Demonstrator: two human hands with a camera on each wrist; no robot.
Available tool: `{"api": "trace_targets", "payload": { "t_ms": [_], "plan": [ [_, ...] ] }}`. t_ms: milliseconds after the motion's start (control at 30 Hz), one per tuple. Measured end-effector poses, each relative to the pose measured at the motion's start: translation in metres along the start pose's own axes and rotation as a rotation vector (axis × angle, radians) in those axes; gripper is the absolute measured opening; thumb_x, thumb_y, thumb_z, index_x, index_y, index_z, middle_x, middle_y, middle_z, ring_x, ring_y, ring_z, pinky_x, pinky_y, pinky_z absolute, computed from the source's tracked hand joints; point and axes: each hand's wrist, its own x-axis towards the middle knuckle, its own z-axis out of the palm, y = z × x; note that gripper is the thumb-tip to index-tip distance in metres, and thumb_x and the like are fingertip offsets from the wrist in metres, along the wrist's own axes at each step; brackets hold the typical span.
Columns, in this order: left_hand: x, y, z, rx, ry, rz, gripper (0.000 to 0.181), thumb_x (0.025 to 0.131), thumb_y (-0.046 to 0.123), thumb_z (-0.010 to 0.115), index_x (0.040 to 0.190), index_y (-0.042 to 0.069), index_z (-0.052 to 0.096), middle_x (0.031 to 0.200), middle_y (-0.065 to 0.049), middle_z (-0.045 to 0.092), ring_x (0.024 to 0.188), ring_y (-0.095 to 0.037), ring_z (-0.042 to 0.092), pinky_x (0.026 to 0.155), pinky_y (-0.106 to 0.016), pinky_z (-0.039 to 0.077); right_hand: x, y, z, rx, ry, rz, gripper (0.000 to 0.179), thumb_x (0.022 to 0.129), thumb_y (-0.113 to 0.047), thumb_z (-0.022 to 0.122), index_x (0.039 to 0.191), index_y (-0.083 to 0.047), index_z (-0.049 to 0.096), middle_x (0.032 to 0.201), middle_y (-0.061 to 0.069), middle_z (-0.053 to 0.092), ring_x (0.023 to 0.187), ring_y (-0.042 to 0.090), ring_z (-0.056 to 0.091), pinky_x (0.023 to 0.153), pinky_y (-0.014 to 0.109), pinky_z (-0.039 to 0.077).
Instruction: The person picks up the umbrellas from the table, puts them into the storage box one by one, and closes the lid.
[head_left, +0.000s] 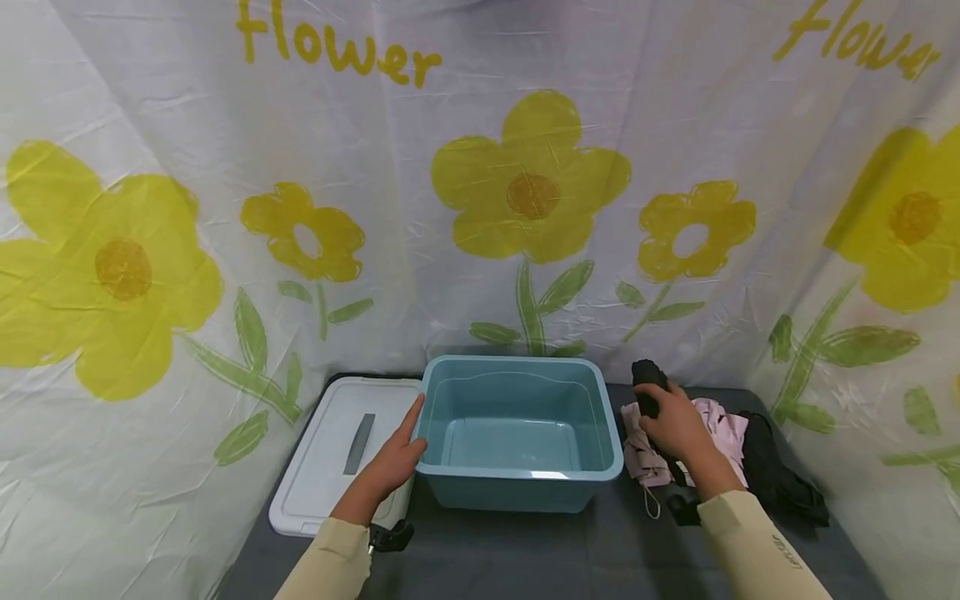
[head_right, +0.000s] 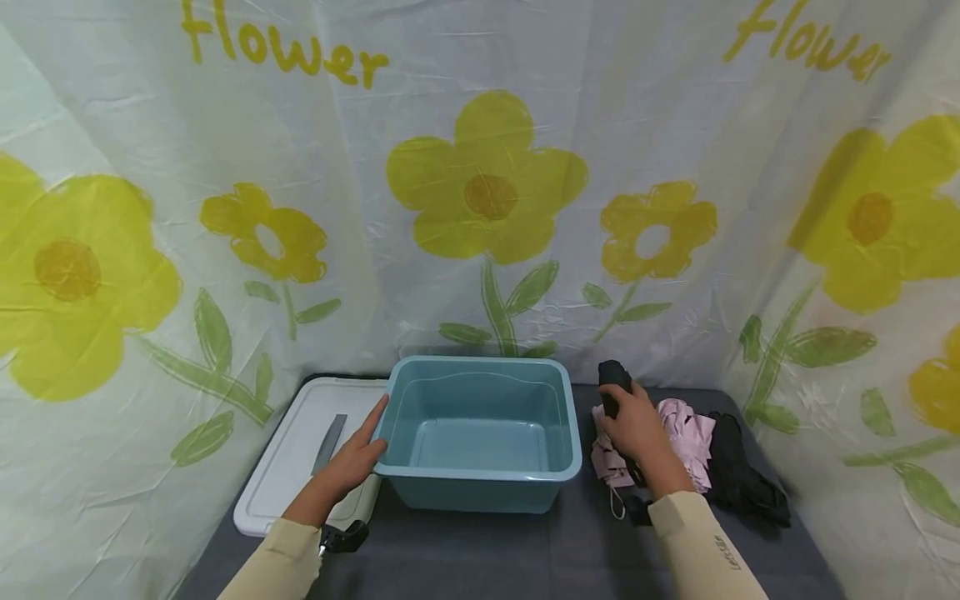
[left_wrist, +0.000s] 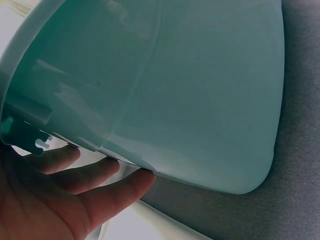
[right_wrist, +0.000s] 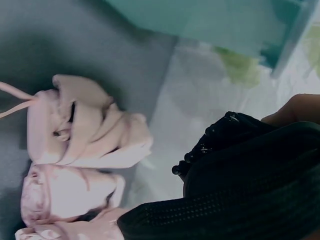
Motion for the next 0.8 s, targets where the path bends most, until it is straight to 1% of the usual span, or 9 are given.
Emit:
{"api": "trace_targets", "payload": {
  "t_ms": [133,367,533,700,800],
  "plan": [
    [0.000,0.002,-0.001,0.001,0.000,-0.004,0.075,0.094,0.009,0.037,0.157,0.029,0.002,0.164,-0.007,0.008,0.147,-0.036,0.020,0.108,-0.062,0.026,0.001,-0.011,-0.006,0.007,0.014,-0.013,0.051,0.084,-0.011,0.059,0.135,-0.009,0.054,0.142,0.042,0.032,0.117,0.061,0.045,0.081,0.066,0.045],
    [-0.001,0.003,-0.001,-0.006,0.000,-0.006,0.076,0.093,0.010,0.037,0.157,0.032,0.001,0.164,-0.007,0.008,0.147,-0.036,0.019,0.108,-0.062,0.026,0.001,-0.032,-0.016,0.015,0.012,-0.016,0.052,0.085,-0.014,0.057,0.136,-0.012,0.053,0.148,0.040,0.025,0.127,0.061,0.035,0.087,0.069,0.040],
    [0.001,0.001,-0.001,-0.009,-0.003,-0.011,0.076,0.094,0.010,0.037,0.157,0.032,0.001,0.164,-0.007,0.007,0.147,-0.036,0.019,0.108,-0.063,0.026,0.000,-0.045,-0.023,0.030,0.006,-0.031,0.052,0.086,-0.015,0.058,0.137,-0.013,0.052,0.149,0.038,0.025,0.127,0.061,0.035,0.089,0.070,0.039],
    [0.000,0.003,-0.001,-0.014,0.000,-0.012,0.075,0.094,0.010,0.037,0.157,0.029,0.001,0.164,-0.007,0.007,0.146,-0.037,0.020,0.107,-0.063,0.027,-0.001,-0.060,-0.026,0.034,0.006,-0.073,0.050,0.087,-0.014,0.057,0.136,-0.013,0.053,0.148,0.038,0.026,0.127,0.063,0.034,0.090,0.073,0.036],
    [0.000,0.003,-0.001,-0.009,0.001,-0.015,0.075,0.094,0.010,0.037,0.157,0.029,0.001,0.164,-0.007,0.007,0.146,-0.037,0.019,0.108,-0.063,0.026,-0.001,-0.069,-0.026,0.028,0.012,-0.111,0.049,0.087,-0.013,0.058,0.136,-0.013,0.053,0.148,0.038,0.028,0.127,0.061,0.035,0.091,0.072,0.037]
  ]
}}
